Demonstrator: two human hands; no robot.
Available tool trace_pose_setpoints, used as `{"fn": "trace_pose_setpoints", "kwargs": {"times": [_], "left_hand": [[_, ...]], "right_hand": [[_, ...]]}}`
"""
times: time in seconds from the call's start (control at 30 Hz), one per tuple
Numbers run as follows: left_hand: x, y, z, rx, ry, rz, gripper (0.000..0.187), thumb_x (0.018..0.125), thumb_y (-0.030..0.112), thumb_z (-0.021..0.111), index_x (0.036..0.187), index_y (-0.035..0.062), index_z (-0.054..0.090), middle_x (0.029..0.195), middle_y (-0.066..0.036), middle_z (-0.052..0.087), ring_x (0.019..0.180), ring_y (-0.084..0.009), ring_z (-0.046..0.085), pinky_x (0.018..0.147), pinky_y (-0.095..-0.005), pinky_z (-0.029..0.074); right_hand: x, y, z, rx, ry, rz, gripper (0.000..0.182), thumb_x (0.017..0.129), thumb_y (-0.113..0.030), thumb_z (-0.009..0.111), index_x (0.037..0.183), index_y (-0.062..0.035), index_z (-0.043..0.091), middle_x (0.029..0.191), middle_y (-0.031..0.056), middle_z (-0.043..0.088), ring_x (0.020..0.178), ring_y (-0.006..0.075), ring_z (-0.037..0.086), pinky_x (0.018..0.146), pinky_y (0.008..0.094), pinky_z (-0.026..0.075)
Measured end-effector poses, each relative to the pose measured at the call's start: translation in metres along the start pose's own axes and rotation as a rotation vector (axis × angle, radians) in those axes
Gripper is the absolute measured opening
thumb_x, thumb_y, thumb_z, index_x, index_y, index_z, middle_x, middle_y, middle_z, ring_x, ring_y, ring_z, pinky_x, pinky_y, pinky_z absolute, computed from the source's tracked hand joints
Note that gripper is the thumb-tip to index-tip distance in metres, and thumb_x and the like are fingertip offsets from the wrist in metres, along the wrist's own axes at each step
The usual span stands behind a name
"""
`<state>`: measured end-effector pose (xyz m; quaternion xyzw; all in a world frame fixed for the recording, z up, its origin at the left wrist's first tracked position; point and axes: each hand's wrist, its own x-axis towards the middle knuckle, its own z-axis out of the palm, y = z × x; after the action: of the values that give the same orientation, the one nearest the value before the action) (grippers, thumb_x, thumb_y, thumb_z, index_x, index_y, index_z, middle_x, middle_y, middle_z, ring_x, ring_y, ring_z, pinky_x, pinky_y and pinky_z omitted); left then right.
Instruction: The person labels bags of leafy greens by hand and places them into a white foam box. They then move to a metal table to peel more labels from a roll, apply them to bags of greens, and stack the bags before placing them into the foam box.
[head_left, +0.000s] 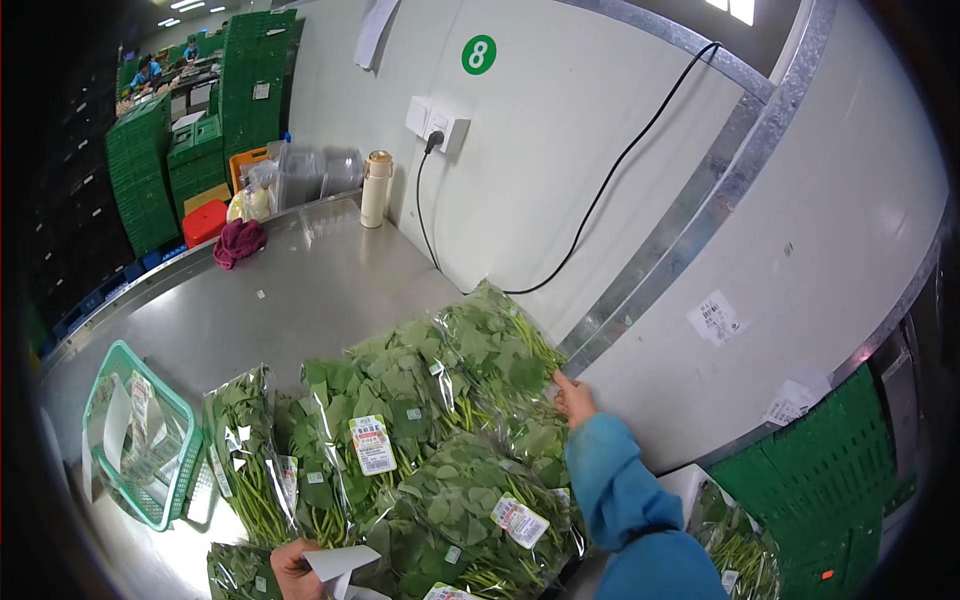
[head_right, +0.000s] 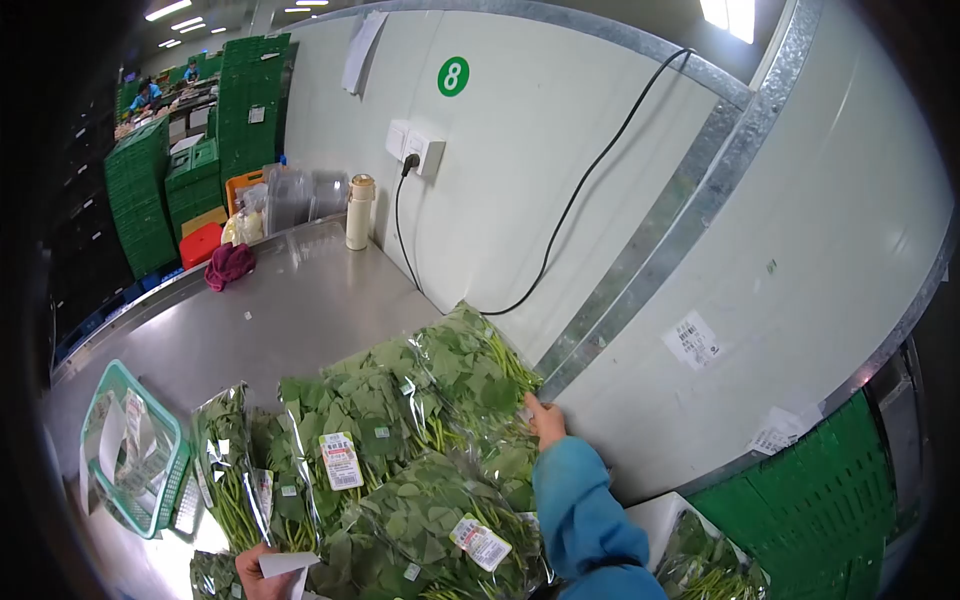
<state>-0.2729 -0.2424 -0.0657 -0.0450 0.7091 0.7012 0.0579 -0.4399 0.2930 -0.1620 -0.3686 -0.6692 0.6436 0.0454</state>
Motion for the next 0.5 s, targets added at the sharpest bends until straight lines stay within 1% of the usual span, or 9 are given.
{"fn": "trace_pose_setpoints", "kwargs": {"times": [0.03, 0.1, 0.13, 0.23, 0.27, 0.3, 0.37, 0.4, 0.5], "left_hand": [[0.0, 0.0, -0.003, 0.063, -0.012, -0.002, 0.007, 0.074, 0.003, 0.066, 0.078, -0.001, 0.064, 0.07, -0.002, 0.061, 0.061, -0.0084, 0.053, 0.054, -0.0241, 0.042], [-0.004, 0.002, -0.006, 0.066, -0.004, -0.059, 0.009, 0.073, 0.002, 0.066, 0.081, -0.0011, 0.065, 0.071, -0.002, 0.062, 0.064, -0.009, 0.054, 0.058, -0.0239, 0.043], [-0.006, 0.001, -0.006, 0.053, 0.005, -0.065, 0.01, 0.073, 0.002, 0.066, 0.082, -0.0013, 0.065, 0.072, -0.002, 0.062, 0.065, -0.0093, 0.054, 0.059, -0.0241, 0.043], [-0.012, -0.01, -0.014, 0.058, 0.013, -0.081, 0.014, 0.074, 0.003, 0.065, 0.088, -0.002, 0.065, 0.074, -0.002, 0.062, 0.066, -0.0102, 0.054, 0.061, -0.0245, 0.044], [-0.015, -0.014, -0.017, 0.071, 0.044, -0.074, 0.015, 0.075, 0.004, 0.065, 0.088, -0.0021, 0.065, 0.075, -0.002, 0.062, 0.066, -0.0099, 0.054, 0.06, -0.0243, 0.044], [-0.017, -0.017, -0.021, 0.081, 0.074, -0.065, 0.016, 0.075, 0.005, 0.065, 0.089, -0.0021, 0.065, 0.075, -0.002, 0.063, 0.066, -0.0097, 0.054, 0.059, -0.0241, 0.043], [-0.022, -0.016, -0.027, 0.112, 0.053, -0.133, 0.015, 0.075, 0.006, 0.064, 0.089, -0.0014, 0.065, 0.075, -0.002, 0.062, 0.065, -0.0087, 0.054, 0.058, -0.0235, 0.043], [-0.023, -0.008, -0.026, 0.099, 0.057, -0.171, 0.014, 0.075, 0.006, 0.064, 0.088, -0.0009, 0.065, 0.075, -0.002, 0.062, 0.065, -0.0086, 0.053, 0.057, -0.0234, 0.043], [-0.03, 0.004, -0.024, 0.094, 0.066, -0.209, 0.011, 0.075, 0.006, 0.063, 0.084, -0.0001, 0.065, 0.071, -0.001, 0.061, 0.061, -0.0079, 0.052, 0.054, -0.0227, 0.041]], "right_hand": [[0.008, -0.004, 0.01, 0.002, -0.008, -0.006, 0.044, 0.078, -0.037, 0.069, 0.103, -0.0028, 0.057, 0.083, 0.0073, 0.06, 0.073, 0.0164, 0.055, 0.062, 0.0285, 0.044], [0.024, -0.008, 0.034, 0.197, 0.197, 0.201, 0.043, 0.077, -0.037, 0.07, 0.101, -0.0031, 0.059, 0.084, 0.009, 0.061, 0.07, 0.0189, 0.057, 0.054, 0.0285, 0.044], [0.034, -0.006, 0.041, 0.215, 0.181, 0.162, 0.041, 0.077, -0.035, 0.069, 0.104, -0.0054, 0.059, 0.092, 0.0109, 0.062, 0.077, 0.0241, 0.061, 0.06, 0.0322, 0.048], [0.035, -0.022, 0.063, 0.416, 0.04, 0.041, 0.037, 0.078, -0.029, 0.069, 0.107, -0.0077, 0.059, 0.097, 0.0115, 0.062, 0.087, 0.0268, 0.061, 0.071, 0.0369, 0.05], [0.027, -0.039, 0.064, 0.371, 0.05, 0.101, 0.033, 0.078, -0.018, 0.068, 0.105, -0.0034, 0.058, 0.098, 0.0106, 0.061, 0.091, 0.0257, 0.06, 0.074, 0.0408, 0.05], [0.02, -0.049, 0.07, 0.376, 0.051, 0.096, 0.033, 0.078, -0.018, 0.068, 0.105, -0.0034, 0.058, 0.098, 0.0106, 0.061, 0.091, 0.0257, 0.06, 0.074, 0.0408, 0.05], [0.007, -0.068, 0.087, 0.333, -0.033, -0.24, 0.031, 0.077, -0.006, 0.064, 0.106, 0.0016, 0.055, 0.102, 0.0142, 0.059, 0.094, 0.0287, 0.058, 0.074, 0.0436, 0.052], [0.003, -0.089, 0.091, 0.564, -0.098, -0.041, 0.034, 0.076, 0.0, 0.06, 0.109, 0.0053, 0.051, 0.106, 0.0194, 0.053, 0.095, 0.0328, 0.057, 0.077, 0.0474, 0.051], [-0.005, -0.124, 0.105, 0.553, -0.037, -0.083, 0.034, 0.077, 0.002, 0.055, 0.11, 0.0078, 0.046, 0.107, 0.0224, 0.049, 0.095, 0.0358, 0.056, 0.077, 0.0501, 0.051]]}}
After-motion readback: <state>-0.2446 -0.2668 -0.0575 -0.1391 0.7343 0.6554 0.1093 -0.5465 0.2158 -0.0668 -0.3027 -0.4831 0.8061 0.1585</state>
